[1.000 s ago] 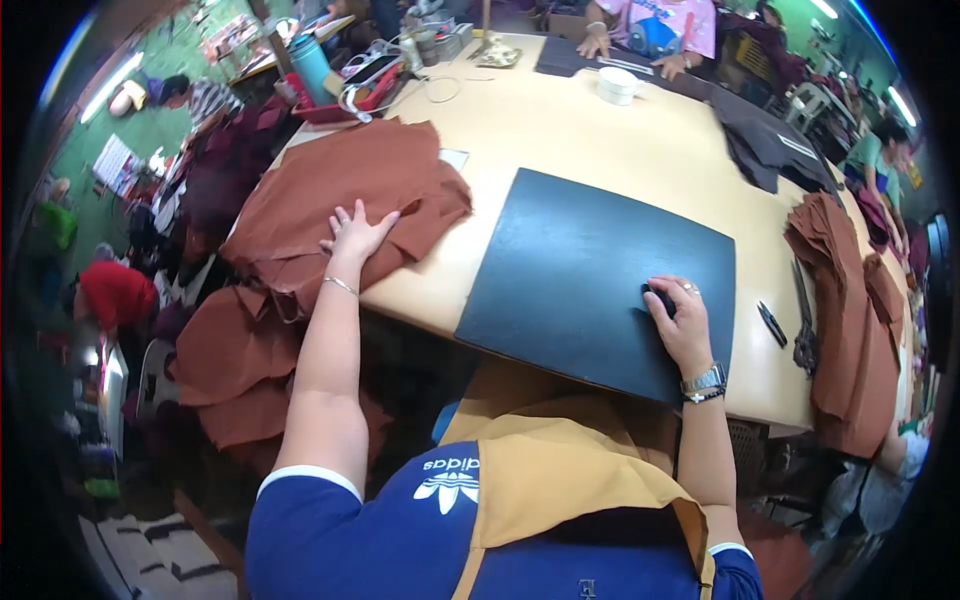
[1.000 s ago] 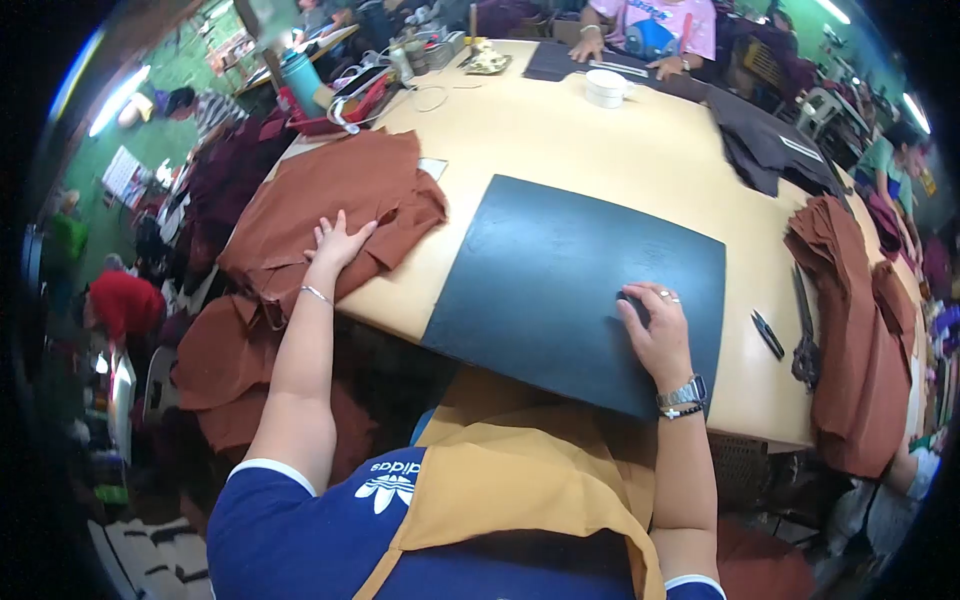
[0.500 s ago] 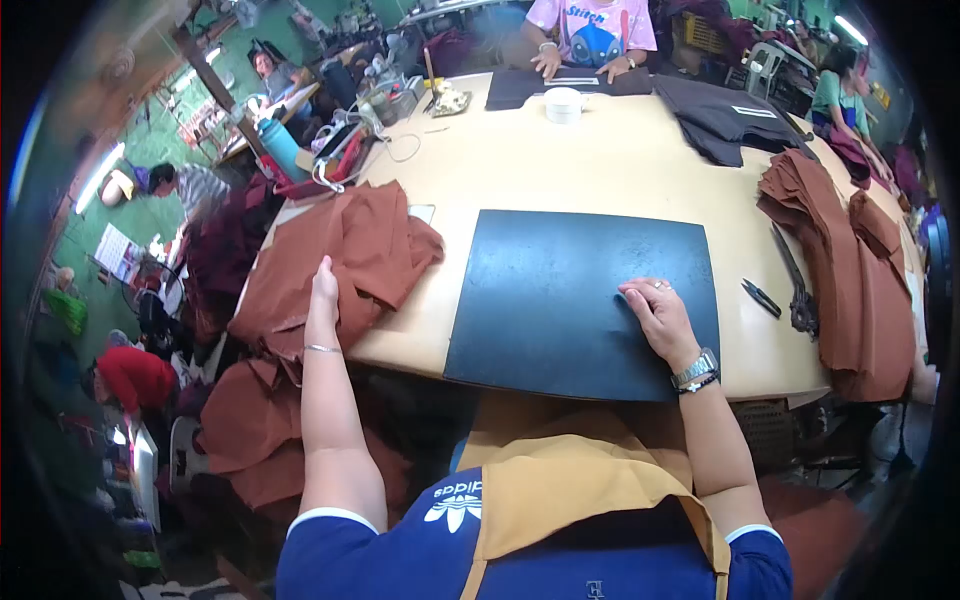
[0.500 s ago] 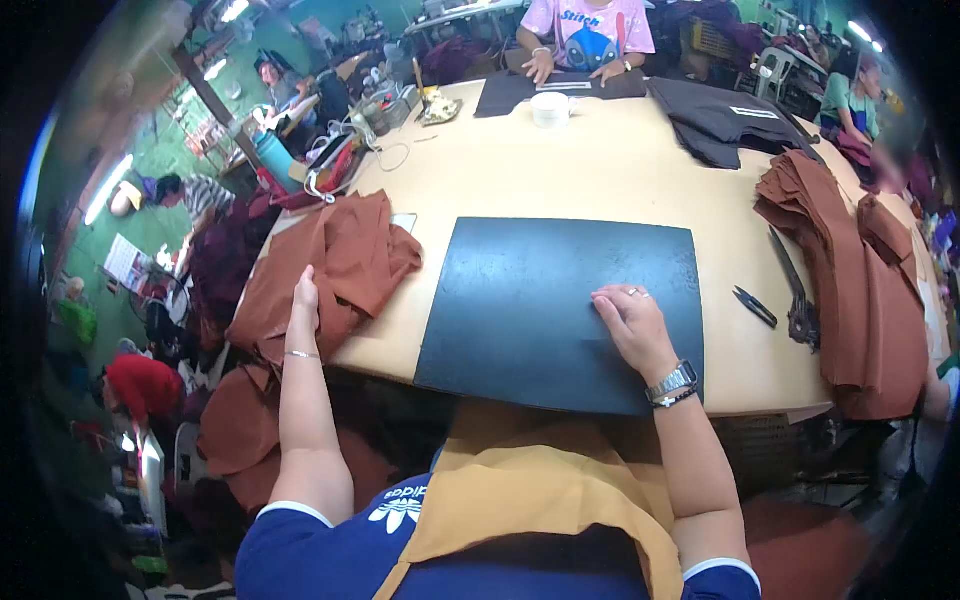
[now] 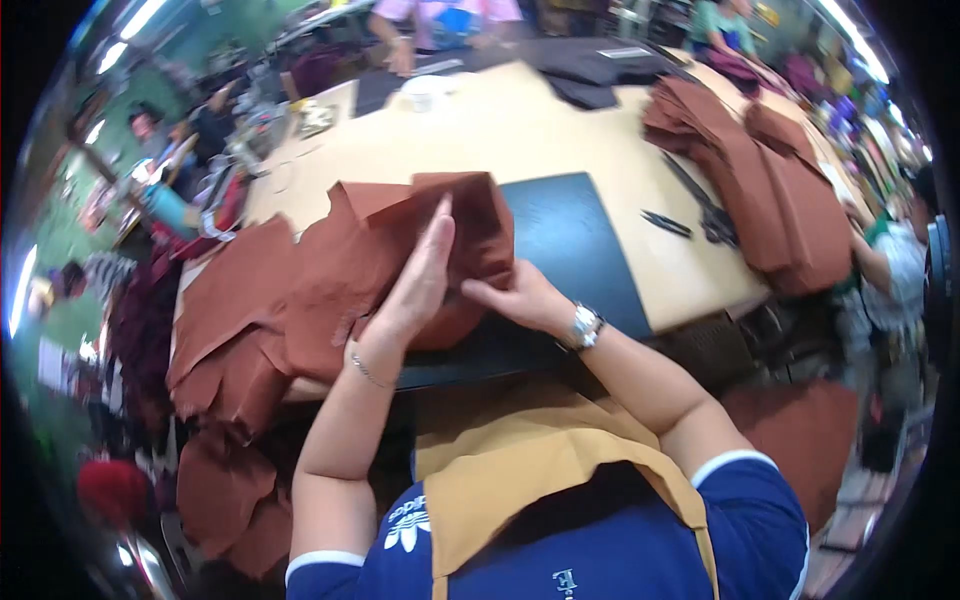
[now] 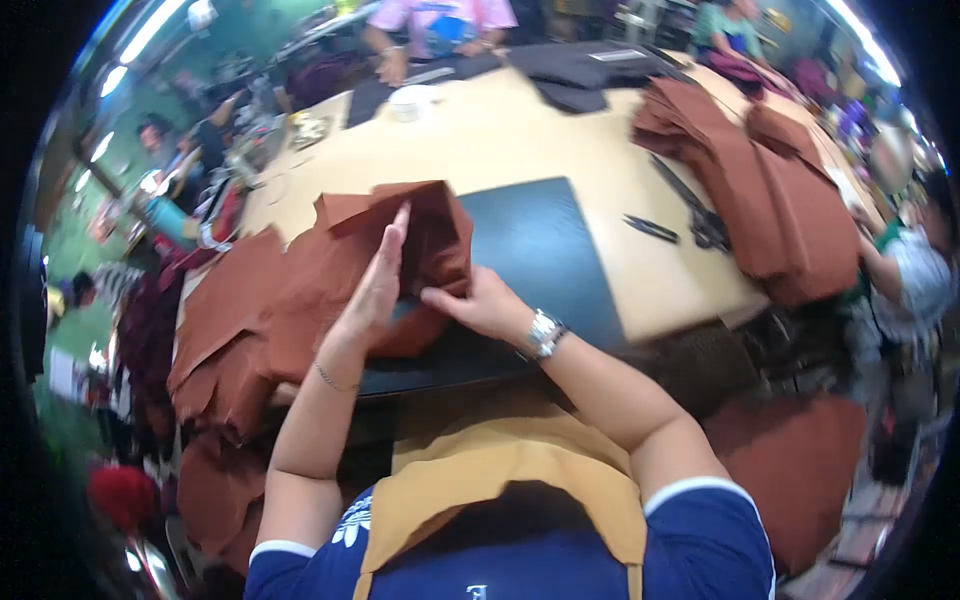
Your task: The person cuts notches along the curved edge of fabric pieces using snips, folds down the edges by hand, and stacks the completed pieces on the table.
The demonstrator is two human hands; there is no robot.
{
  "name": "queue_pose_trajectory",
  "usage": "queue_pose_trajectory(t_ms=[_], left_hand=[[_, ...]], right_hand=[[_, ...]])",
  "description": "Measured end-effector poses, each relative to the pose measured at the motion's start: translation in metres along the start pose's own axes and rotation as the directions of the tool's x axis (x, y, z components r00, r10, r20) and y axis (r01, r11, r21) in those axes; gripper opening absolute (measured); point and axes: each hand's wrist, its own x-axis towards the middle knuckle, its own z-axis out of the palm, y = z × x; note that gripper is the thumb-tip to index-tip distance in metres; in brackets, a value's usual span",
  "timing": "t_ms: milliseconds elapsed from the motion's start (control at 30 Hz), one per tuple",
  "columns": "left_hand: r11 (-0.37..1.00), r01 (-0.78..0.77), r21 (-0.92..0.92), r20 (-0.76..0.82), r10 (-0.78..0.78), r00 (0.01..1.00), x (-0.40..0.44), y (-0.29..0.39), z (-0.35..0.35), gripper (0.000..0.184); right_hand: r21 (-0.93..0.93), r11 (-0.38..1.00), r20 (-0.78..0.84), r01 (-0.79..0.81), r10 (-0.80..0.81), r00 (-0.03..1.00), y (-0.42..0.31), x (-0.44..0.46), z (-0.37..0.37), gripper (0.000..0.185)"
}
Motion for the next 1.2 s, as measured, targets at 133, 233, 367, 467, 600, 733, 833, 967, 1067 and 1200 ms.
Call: queue_pose_trajectory(t_ms=[133,233,367,467,600,733,833,967,1067,1200], left_hand=[[0.253,-0.120,0.960,0.120,0.016,0.993,0.011,-0.036,-0.029,0.074],[0.196,-0.019,0.980,0.038,-0.096,0.995,0.012,-0.065,-0.044,0.087],[0.098,-0.070,0.993,0.073,-0.026,0.997,0.041,-0.080,-0.025,0.089],[0.132,-0.032,0.991,0.036,-0.031,0.999,0.075,-0.080,-0.001,0.088],[0.815,-0.204,0.542,-0.013,0.250,0.968,0.109,-0.093,-0.024,0.081],[0.433,0.139,0.890,-0.276,0.272,0.922,0.028,-0.043,-0.062,0.070],[0.132,0.377,0.917,-0.392,0.113,0.913,-0.015,-0.040,-0.035,0.069],[0.263,0.054,0.963,-0.095,0.146,0.985,-0.022,-0.063,0.000,0.054],[0.653,-0.024,0.757,-0.087,0.137,0.987,-0.009,-0.084,-0.002,0.030],[0.995,0.010,-0.099,-0.297,-0.039,0.954,-0.013,-0.071,-0.001,0.027]], right_hand=[[-0.004,0.982,-0.275,-0.188,0.179,0.944,0.017,-0.015,-0.087,0.037],[-0.342,0.926,-0.469,-0.158,-0.023,0.883,0.026,-0.027,-0.188,0.040],[-0.868,0.344,-0.441,-0.359,-0.201,0.875,0.037,-0.072,-0.255,0.039],[-0.900,0.147,-0.431,-0.412,-0.148,0.890,0.034,-0.085,-0.256,0.033],[-0.824,0.106,-0.567,-0.557,-0.149,0.810,0.019,-0.084,-0.251,0.030],[-0.674,0.621,-0.696,-0.399,-0.354,0.624,0.013,-0.085,-0.265,0.033],[-0.532,0.819,-0.546,-0.217,-0.136,0.827,-0.026,-0.057,-0.155,0.040],[-0.768,0.639,-0.143,-0.044,-0.103,0.984,-0.006,-0.035,-0.058,0.051],[-0.787,0.617,-0.104,-0.001,-0.132,0.986,-0.001,-0.027,-0.027,0.045],[-0.558,0.829,-0.168,-0.038,-0.068,0.983,0.003,-0.015,-0.018,0.028]])
